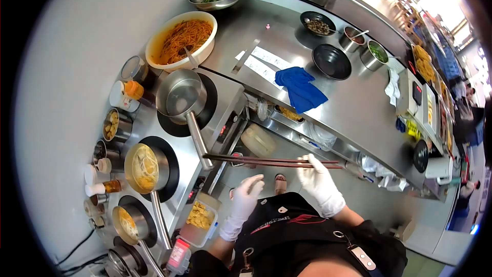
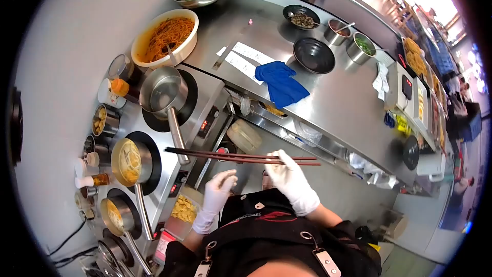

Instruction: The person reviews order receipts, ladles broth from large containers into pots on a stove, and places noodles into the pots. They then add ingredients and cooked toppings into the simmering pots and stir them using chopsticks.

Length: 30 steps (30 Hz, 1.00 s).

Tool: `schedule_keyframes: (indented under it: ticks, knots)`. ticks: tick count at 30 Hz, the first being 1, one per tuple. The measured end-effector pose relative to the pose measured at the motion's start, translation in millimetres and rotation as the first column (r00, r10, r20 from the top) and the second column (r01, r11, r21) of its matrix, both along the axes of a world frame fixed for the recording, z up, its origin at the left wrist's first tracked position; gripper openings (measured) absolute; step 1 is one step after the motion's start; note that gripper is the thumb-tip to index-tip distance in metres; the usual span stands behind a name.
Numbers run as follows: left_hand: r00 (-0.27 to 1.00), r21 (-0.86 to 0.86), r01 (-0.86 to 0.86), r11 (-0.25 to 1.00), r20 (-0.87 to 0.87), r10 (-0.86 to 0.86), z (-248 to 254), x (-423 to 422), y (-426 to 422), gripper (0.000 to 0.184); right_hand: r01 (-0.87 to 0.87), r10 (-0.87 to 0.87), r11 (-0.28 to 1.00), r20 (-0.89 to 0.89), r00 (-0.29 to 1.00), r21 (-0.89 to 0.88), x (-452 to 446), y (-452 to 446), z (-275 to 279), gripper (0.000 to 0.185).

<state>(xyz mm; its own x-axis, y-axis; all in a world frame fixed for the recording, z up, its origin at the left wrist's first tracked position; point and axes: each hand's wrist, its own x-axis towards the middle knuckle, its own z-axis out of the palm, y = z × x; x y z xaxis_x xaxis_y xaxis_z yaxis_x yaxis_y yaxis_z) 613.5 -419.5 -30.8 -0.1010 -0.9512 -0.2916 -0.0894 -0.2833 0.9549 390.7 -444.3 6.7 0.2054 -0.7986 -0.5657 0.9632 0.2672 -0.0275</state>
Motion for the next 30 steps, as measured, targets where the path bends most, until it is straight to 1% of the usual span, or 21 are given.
schedule_keyframes:
  ticks: [1,3,5,7,9,11,13,14,15,17,19,20,21,23,24,25,26,27,28,29,30]
  knots:
    - [0.999,-0.105,0.031,0.994,0.043,-0.026,-13.9,-17.9,-4.8,0.022,0.034,-0.034,0.999,-0.019,0.999,-0.011,-22.8,-3.5,-4.6,0.01]
    - [0.999,-0.081,0.042,0.996,0.038,-0.039,-24.7,-49.7,-14.5,0.023,0.029,-0.04,0.992,-0.088,0.995,-0.121,-65.4,-11.3,-6.0,0.01]
    - [0.999,-0.052,0.037,0.998,0.019,-0.036,-28.8,-71.6,-22.0,0.022,0.108,-0.13,0.988,-0.206,0.97,-0.115,-100.5,-18.3,-3.6,0.01]
    - [0.988,-0.005,0.146,0.989,0.053,-0.146,-28.4,-85.3,-36.3,0.024,0.181,-0.21,0.976,-0.285,0.935,-0.125,-131.7,-25.1,2.8,0.011]
    - [0.991,0.029,0.123,0.992,0.048,-0.125,-30.7,-95.5,-53.5,0.025,0.203,-0.256,0.96,-0.31,0.916,-0.193,-159.2,-33.9,4.2,0.011]
    - [0.985,0.034,0.113,0.993,0.124,-0.116,-54.1,-105.2,-73.3,0.026,0.279,-0.33,0.942,-0.368,0.869,-0.186,-184.6,-42.5,4.1,0.013]
    - [0.993,0.034,0.072,0.997,0.091,-0.074,-67.9,-117.1,-101.0,0.027,0.189,-0.32,0.921,-0.384,0.866,-0.341,-196.8,-59.4,16.1,0.018]
    - [0.997,0.033,0.045,0.998,0.061,-0.047,-73.4,-122.8,-115.6,0.027,0.173,-0.356,0.911,-0.505,0.786,-0.374,-214.1,-63.9,7.5,0.021]
    - [0.997,0.044,0.043,0.998,0.062,-0.046,-76.6,-129.0,-129.3,0.027,0.246,-0.422,0.892,-0.505,0.753,-0.379,-236.6,-67.0,-6.9,0.024]
    - [0.993,0.005,0.087,0.996,0.084,-0.087,-76.2,-146.7,-164.8,0.026,0.193,-0.388,0.884,-0.44,0.81,-0.425,-256.9,-79.5,11.2,0.025]
    - [0.984,0.187,0.161,0.969,-0.109,-0.143,-56.8,-166.5,-201.7,0.028,0.271,-0.475,0.86,-0.486,0.734,-0.432,-284.7,-89.6,15.8,0.027]
    - [0.977,0.142,0.174,0.974,-0.147,-0.153,-68.1,-180.9,-215.7,0.029,0.259,-0.493,0.841,-0.478,0.727,-0.474,-298.2,-94.1,20.7,0.029]
    - [0.979,0.118,0.175,0.978,-0.131,-0.159,-59.7,-195.0,-232.7,0.031,0.254,-0.494,0.829,-0.441,0.749,-0.499,-311.2,-96.8,26.2,0.03]
    - [0.957,0.141,0.127,0.982,-0.278,-0.084,-72.5,-226.8,-266.0,0.032,0.312,-0.55,0.804,-0.433,0.714,-0.506,-333.6,-100.6,40.1,0.031]
    - [0.952,0.247,0.1,0.964,-0.304,-0.021,-75.9,-242.3,-284.8,0.033,0.383,-0.586,0.783,-0.377,0.717,-0.49,-349.3,-97.2,41.5,0.032]
    - [0.949,0.353,0.076,0.932,-0.313,0.041,-80.8,-257.9,-303.8,0.033,0.414,-0.619,0.765,-0.385,0.685,-0.494,-352.9,-94.7,48.8,0.032]
    - [0.927,0.385,0.059,0.921,-0.363,0.092,-86.3,-272.5,-321.4,0.031,0.43,-0.645,0.735,-0.346,0.681,-0.524,-356.2,-91.9,56.8,0.033]
    - [0.929,0.402,0.015,0.916,-0.343,0.136,-89.4,-286.8,-337.1,0.036,0.443,-0.665,0.707,-0.305,0.681,-0.552,-358.3,-89.4,64.0,0.034]
    - [0.931,0.38,0.0,0.925,-0.337,0.139,-90.2,-297.5,-349.9,0.037,0.384,-0.673,0.69,-0.346,0.654,-0.614,-361.2,-84.8,68.5,0.036]
    - [0.934,0.353,-0.01,0.936,-0.332,0.135,-89.7,-307.6,-359.8,0.038,0.391,-0.681,0.695,-0.38,0.626,-0.603,-366.1,-77.5,73.8,0.032]
    - [0.917,0.38,0.024,0.924,-0.378,0.131,-84.7,-312.2,-369.1,0.038,0.289,-0.468,0.839,-0.883,-0.046,-0.46,-371.6,-68.8,65.7,0.03]
